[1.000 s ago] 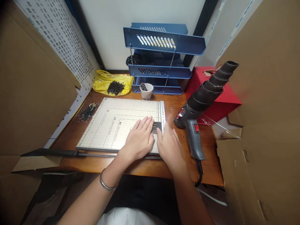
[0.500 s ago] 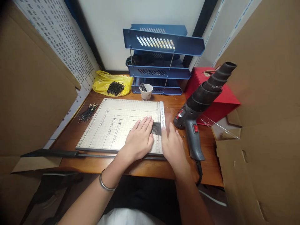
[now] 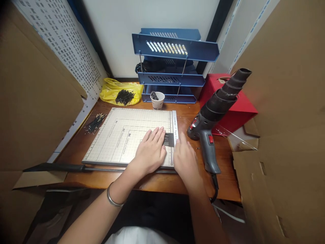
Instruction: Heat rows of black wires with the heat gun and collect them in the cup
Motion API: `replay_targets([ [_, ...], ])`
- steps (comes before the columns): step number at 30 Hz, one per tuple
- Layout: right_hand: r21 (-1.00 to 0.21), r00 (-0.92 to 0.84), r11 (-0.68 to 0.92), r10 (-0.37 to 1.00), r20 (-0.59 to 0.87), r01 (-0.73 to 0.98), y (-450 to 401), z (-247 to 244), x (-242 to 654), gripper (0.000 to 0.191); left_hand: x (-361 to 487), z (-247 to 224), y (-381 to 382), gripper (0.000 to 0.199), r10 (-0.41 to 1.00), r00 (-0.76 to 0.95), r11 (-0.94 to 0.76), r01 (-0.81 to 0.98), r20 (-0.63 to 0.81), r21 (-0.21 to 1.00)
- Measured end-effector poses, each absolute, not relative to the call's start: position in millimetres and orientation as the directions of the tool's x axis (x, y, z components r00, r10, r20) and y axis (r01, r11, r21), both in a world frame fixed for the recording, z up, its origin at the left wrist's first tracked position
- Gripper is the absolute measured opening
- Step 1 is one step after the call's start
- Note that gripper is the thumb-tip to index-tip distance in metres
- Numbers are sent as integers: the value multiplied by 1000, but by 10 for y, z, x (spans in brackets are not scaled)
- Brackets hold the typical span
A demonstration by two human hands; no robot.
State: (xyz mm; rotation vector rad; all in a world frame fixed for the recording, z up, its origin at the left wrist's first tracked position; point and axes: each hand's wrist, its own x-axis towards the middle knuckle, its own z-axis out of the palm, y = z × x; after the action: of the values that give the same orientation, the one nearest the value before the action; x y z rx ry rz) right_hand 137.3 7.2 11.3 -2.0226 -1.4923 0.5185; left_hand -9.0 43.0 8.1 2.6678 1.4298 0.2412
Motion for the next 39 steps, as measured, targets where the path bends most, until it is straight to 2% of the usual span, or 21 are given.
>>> replay_targets([
  [3, -703, 456, -122, 834, 311, 701, -27, 160, 1541, 49, -84, 99, 441, 64, 821, 564, -571, 809, 87, 141],
  [6, -552, 484, -80, 596, 641, 830, -130, 129, 1763, 45, -78, 112, 455, 65, 815, 573, -579, 804, 84, 134],
  [8, -447, 424, -98, 546, 723, 889, -175, 52, 1897, 45, -82, 114, 457, 66, 815, 573, -579, 803, 84, 137],
  [12, -389, 351, -81, 622, 699, 918, -200, -132, 2035, 45, -97, 127, 429, 67, 814, 571, -581, 801, 107, 148],
  [17, -384, 359, -104, 632, 687, 918, -199, -210, 2009, 42, 117, 349, 505, 67, 802, 572, -597, 775, 170, 206],
  [19, -383, 367, -122, 644, 672, 916, -202, -208, 1995, 43, 331, 525, 627, 67, 808, 548, -589, 749, 218, 302],
  [21, -383, 365, -126, 662, 655, 915, -203, -205, 1995, 45, 584, 711, 777, 74, 815, 523, -574, 669, 249, 473],
  [24, -382, 368, -141, 686, 627, 913, -201, -191, 2004, 46, 940, 921, 968, 72, 822, 549, -479, 525, 149, 704],
  [27, -401, 370, -122, 685, 628, 908, -216, -115, 1969, 46, 1172, 985, 1055, 69, 866, 487, -386, 501, 117, 774],
  [29, -469, 430, -105, 606, 669, 877, -231, -11, 1898, 44, 1236, 966, 1060, 67, 901, 417, -335, 498, 118, 800],
  [31, -655, 597, -88, 514, 616, 751, -223, 122, 1793, 44, 1229, 934, 1035, 63, 917, 375, -314, 469, 136, 825],
  [32, -792, 683, -58, 549, 482, 607, -200, 193, 1733, 49, 1203, 924, 1013, 60, 918, 364, -317, 439, 156, 841],
  [33, -913, 693, -22, 659, 293, 408, -160, 264, 1670, 60, 1166, 919, 984, 58, 918, 353, -324, 397, 183, 858],
  [34, -985, 618, 12, 777, 119, 175, -105, 336, 1605, 69, 1120, 921, 949, 55, 915, 339, -336, 344, 218, 877],
  [35, -998, 497, 43, 868, 11, -52, -36, 407, 1540, 73, 1069, 930, 909, 52, 911, 323, -351, 282, 256, 893],
  [36, -966, 402, 95, 916, -10, -239, 42, 479, 1476, 74, 1014, 942, 866, 49, 905, 303, -370, 217, 298, 903],
  [37, -909, 368, 188, 929, 41, -373, 121, 551, 1414, 68, 960, 958, 820, 47, 898, 276, -395, 156, 343, 906],
  [39, -759, 365, 378, 910, 198, -531, 263, 686, 1299, 57, 855, 989, 730, 45, 881, 204, -448, 71, 427, 891],
])
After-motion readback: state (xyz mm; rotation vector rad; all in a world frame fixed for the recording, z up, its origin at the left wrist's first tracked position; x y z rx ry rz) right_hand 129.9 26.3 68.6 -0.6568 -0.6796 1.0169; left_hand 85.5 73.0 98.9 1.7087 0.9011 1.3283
